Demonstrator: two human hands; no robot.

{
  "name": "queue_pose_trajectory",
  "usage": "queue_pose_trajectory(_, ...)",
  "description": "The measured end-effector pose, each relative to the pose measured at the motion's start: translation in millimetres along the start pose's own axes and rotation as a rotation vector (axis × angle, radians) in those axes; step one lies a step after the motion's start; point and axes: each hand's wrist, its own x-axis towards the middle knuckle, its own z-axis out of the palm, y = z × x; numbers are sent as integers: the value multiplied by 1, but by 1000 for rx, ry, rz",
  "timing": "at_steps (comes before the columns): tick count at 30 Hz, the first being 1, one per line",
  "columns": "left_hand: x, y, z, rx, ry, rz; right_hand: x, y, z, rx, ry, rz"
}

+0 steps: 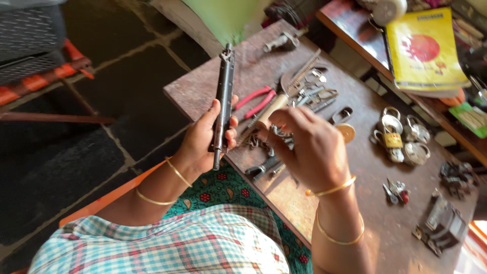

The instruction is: The person cleans and handles various metal tools and hardware parts by hand on a table, including sliding a metal component and picking up small pins and locks.

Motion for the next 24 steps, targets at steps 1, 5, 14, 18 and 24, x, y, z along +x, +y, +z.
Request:
queue_pose_trajectory(1, -2, 1, -2, 27, 8, 18, 1, -4, 3, 18, -15, 10)
queue_pose_trajectory(5, -14, -3, -1, 201, -38, 141, 7, -7, 7, 14, -35, 52)
queue_pose_trajectory(14, -34, -32, -18, 672, -108, 293, 8, 9, 12, 71, 82, 189)
queue_pose_trajectory(18, -37, -50, -30, 651, -276, 230, 8, 6, 15, 143, 191, 175)
queue_pose_trajectory(24, -37, -69, -43, 631, -382, 104, 7, 14, 13, 87, 258, 132)
